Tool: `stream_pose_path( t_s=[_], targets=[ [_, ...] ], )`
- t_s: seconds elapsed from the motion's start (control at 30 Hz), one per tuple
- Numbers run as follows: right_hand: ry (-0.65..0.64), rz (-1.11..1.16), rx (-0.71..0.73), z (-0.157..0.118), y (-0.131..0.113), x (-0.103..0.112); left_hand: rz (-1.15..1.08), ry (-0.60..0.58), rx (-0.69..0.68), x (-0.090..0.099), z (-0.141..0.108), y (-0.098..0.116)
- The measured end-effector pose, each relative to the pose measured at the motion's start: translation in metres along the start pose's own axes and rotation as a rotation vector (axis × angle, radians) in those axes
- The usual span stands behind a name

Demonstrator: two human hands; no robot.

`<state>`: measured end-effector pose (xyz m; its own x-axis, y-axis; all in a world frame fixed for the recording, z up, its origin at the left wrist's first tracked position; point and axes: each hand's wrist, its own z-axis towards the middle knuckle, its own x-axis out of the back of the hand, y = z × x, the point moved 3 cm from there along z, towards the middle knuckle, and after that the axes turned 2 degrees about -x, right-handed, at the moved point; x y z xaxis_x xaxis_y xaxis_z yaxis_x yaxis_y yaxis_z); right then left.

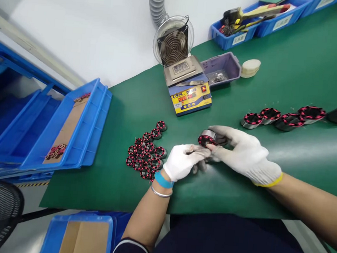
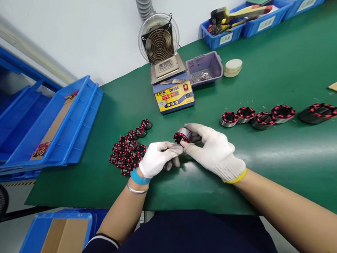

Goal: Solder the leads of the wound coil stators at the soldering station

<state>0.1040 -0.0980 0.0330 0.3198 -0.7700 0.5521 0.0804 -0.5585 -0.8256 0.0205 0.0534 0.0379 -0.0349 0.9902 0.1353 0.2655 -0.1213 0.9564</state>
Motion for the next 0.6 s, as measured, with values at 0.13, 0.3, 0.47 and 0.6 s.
stream_pose_path(
  t_s=[0.13, 0.3, 0.47, 0.6],
  targets=[
    [-0.022, 0.228, -0.022, 0.005, 0.000, 0.003, -0.360, 0.069, -0.136, 0.010, -0.010, 0.010],
    [-0.050, 0.318, -0.001, 0.002, 0.002, -0.003, -0.205, 0.475, -0.175, 0.004, -0.001, 0.003],
    [-0.124, 0.316, -0.030, -0.001, 0.002, -0.010, -0.034, 0.373, -0.168, -0.011, 0.001, 0.005],
    [-0.111, 0.418, -0.038, 0.001, 0.003, -0.010, -0.239, 0.388, -0.275, -0.005, -0.015, 0.012]
  ],
)
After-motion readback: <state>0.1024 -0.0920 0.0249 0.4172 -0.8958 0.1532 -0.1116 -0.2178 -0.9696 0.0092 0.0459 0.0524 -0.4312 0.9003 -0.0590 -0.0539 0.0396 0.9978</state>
